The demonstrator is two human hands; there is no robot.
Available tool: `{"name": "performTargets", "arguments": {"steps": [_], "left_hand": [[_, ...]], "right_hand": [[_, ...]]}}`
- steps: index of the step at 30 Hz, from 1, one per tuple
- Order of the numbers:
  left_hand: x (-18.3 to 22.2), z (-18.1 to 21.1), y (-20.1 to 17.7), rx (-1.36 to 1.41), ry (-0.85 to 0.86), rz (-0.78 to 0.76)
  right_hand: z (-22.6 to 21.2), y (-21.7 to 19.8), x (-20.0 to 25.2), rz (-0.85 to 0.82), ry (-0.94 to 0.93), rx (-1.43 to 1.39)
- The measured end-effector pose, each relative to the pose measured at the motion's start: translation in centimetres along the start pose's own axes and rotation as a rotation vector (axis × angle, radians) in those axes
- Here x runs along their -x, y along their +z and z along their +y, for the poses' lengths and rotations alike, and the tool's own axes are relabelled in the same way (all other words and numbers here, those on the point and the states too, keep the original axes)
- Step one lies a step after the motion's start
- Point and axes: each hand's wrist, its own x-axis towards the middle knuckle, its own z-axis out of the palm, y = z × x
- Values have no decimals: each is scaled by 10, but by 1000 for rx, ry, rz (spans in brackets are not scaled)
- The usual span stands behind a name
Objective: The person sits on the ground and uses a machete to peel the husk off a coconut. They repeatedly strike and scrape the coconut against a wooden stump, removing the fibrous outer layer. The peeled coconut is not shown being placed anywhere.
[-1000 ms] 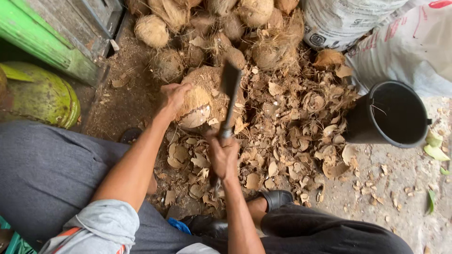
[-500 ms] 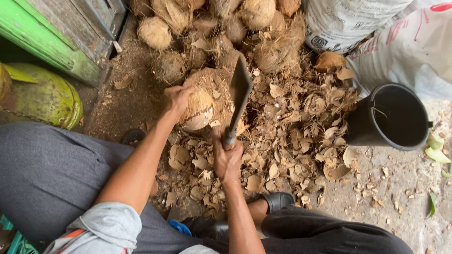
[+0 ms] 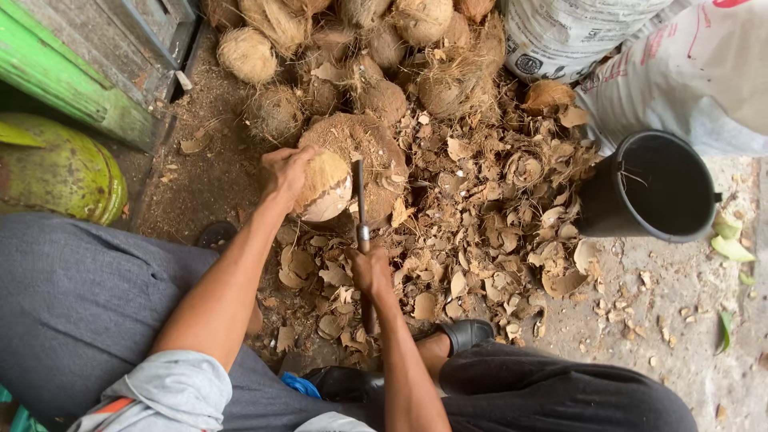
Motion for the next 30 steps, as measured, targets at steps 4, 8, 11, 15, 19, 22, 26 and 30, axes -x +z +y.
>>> {"name": "performTargets", "arguments": {"steps": [4, 8, 11, 15, 19, 22, 26, 30], "left_hand": [[-6, -15, -1, 122, 212, -40], [-28, -24, -9, 110, 110, -55], [-36, -31, -6, 152, 225, -117], [-41, -38, 1, 123, 309, -101], [-37, -39, 3, 91, 153, -122], [-41, -29, 4, 166, 267, -84], [-37, -35, 0, 110, 167, -122], [-31, -23, -5, 67, 222, -100]], "right_hand": [[7, -2, -3, -66, -47, -177], [-1, -10, -4, -108, 47, -115], [-6, -21, -1, -56, -166, -323], [-16, -24, 7, -7, -596, -604], [-27, -13, 24, -50, -318, -342], [-35, -15, 23, -59, -269, -279], [-22, -11, 18, -23, -612, -574], [-13, -2, 6, -19, -367, -456]]}}
